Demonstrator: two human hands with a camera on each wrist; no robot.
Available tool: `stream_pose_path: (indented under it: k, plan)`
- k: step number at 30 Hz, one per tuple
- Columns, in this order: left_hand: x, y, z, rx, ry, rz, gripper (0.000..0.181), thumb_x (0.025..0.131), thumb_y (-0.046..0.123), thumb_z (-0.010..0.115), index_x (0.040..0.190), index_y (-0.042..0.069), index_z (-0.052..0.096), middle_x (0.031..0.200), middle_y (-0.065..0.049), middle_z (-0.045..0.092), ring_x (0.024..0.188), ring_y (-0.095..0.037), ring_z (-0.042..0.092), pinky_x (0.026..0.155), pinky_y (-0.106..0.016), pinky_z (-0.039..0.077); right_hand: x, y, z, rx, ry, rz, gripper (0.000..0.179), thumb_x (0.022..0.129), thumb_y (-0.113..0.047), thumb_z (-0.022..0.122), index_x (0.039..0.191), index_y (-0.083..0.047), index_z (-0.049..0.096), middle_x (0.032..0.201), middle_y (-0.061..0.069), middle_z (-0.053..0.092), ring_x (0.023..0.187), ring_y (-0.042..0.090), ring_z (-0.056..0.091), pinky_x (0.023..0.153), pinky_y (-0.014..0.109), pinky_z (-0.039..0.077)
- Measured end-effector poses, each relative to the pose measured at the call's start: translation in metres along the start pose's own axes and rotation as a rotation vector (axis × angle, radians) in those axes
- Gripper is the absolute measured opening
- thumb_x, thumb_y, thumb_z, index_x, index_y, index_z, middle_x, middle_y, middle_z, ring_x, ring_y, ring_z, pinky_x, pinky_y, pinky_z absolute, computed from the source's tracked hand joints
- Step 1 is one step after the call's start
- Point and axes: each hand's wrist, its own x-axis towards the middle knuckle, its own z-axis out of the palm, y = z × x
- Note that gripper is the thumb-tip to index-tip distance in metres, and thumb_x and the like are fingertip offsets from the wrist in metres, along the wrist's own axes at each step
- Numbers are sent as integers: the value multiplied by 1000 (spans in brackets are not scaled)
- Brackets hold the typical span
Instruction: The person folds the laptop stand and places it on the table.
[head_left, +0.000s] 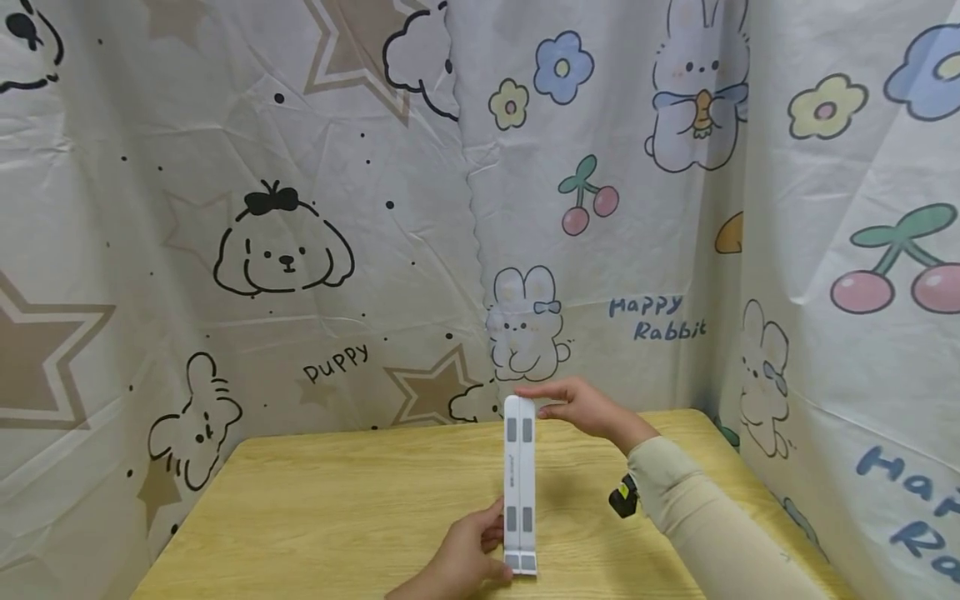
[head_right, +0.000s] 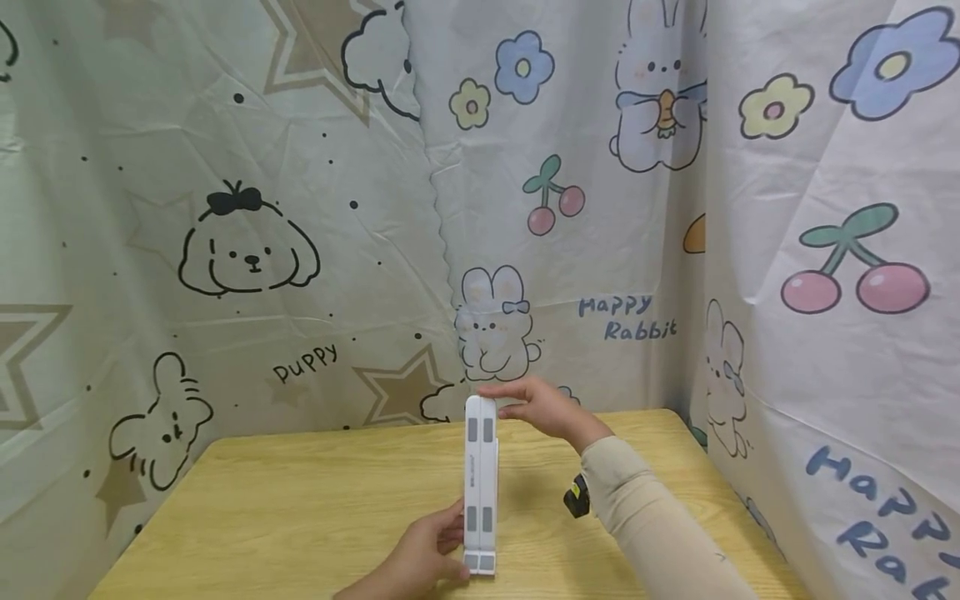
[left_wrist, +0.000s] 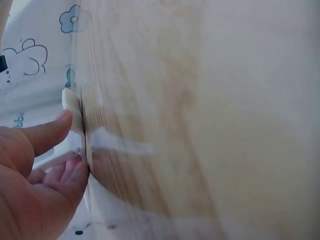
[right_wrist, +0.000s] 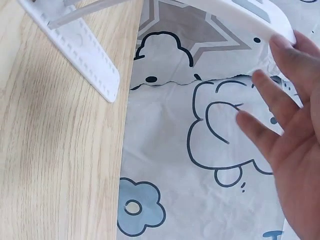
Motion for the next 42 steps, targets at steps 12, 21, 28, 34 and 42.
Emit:
stream_pose_path:
  k: [12,21,28,34,42]
  plan:
    - [18,-3,-24,222,-208,54,102,71,-8,86,158,21,41,132,6,68,117,-9,64,104,-30,53,-20,3,-12,-154,128,2,36,90,-11,77,126,-16,74,127,6,72,113,26,70,96,37,59]
    - [22,-5,-29,235,-267,81,100,72,-6,87,158,16,41,133,2,67,117,-8,63,104,-23,52,-23,-8,-27,-91,-17,59,45,95,-11,72,138,-19,66,143,6,62,133,36,57,108,51,50]
    - [21,-2,-25,305,-221,78,103,68,-1,91,157,19,43,138,5,65,116,-6,64,103,-23,52,-16,-10,-34,-3,-173,58,53,97,-5,67,147,-20,58,151,9,55,135,33,55,113,51,45]
    - [24,-2,-24,310,-210,46,100,69,-2,90,154,28,47,131,12,68,115,-5,63,107,-30,51,-21,-8,-35,-36,-154,92,51,97,-9,68,144,-27,60,146,5,60,130,28,59,113,49,46]
    - [28,-4,-36,211,-303,72,84,78,-2,82,150,29,52,139,8,65,120,-7,63,107,-29,51,-38,-9,-45,-159,-76,105,47,89,-18,78,134,-27,69,139,3,66,126,28,62,110,53,48]
